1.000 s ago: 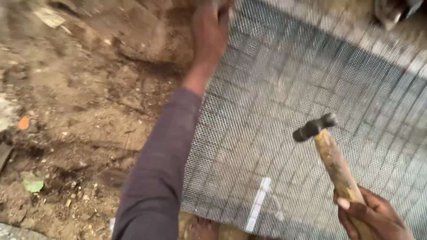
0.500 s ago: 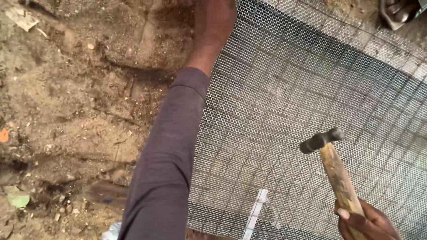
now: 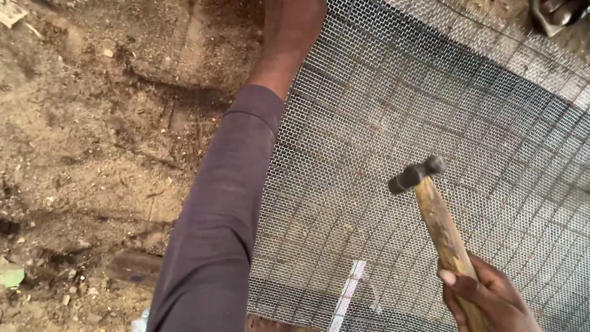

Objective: The person is hammering a wire mesh onto a wooden frame using a hammer.

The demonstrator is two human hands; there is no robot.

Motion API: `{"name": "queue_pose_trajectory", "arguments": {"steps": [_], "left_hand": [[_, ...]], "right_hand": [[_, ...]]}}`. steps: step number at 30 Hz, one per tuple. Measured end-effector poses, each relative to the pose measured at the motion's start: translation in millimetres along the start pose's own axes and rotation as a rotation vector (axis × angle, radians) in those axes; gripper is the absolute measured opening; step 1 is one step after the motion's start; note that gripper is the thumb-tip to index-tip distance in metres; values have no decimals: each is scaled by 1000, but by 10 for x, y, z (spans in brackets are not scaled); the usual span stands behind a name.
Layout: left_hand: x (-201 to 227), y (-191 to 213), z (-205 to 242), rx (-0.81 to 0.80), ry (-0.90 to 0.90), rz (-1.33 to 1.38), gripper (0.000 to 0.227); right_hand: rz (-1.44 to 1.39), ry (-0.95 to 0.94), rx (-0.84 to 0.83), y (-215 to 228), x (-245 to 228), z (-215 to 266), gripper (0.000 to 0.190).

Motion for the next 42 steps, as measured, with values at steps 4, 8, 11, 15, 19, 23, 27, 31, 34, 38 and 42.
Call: {"name": "queue_pose_trajectory", "arguments": {"steps": [4, 8, 11, 15, 19, 23, 27, 31, 34, 38, 42], "left_hand": [[-43, -105, 24, -20, 5, -8, 30], [-122, -178, 1, -39, 9, -29, 33], [-171, -191, -15, -46, 10, -43, 35], [-11, -118, -10, -52, -72, -71, 29], [128, -64, -64, -7, -105, -98, 25], [280, 56, -117, 54, -151, -129, 19], [229, 8, -134, 67, -146, -144, 15], [392, 159, -120, 144, -230, -59, 14], [366, 168, -99, 110, -199, -108, 15], [441, 209, -113, 174, -296, -125, 16], [187, 234, -78, 234, -126, 52, 23]], "right_hand": [[157, -58, 50, -259, -559, -39, 42], [241, 231, 70, -820, -1799, 123, 40], [197, 480, 110, -1139, -2559, 171, 37], [-87, 776, 26, -1467, -3239, 145, 25], [-111, 850, 35, -1775, -3524, -151, 24], [-262, 843, 14, -2004, -3676, -465, 23], [-212, 679, 11, -2134, -3717, -590, 24], [-249, 636, -21, -2094, -3698, -510, 24], [-296, 806, 10, -2061, -3758, -379, 24], [-219, 703, 31, -2049, -3783, -400, 24], [-173, 705, 140, -1887, -3751, -305, 24]]}}
Point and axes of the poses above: each hand's wrist, its own z-axis away from the middle knuckle, its own y-axis out of the back of the hand, x = y × z, the point moved 10 cm from there along -z, towards the middle knuckle, and after that the axes turned 13 degrees about x, right-handed, at the moved point
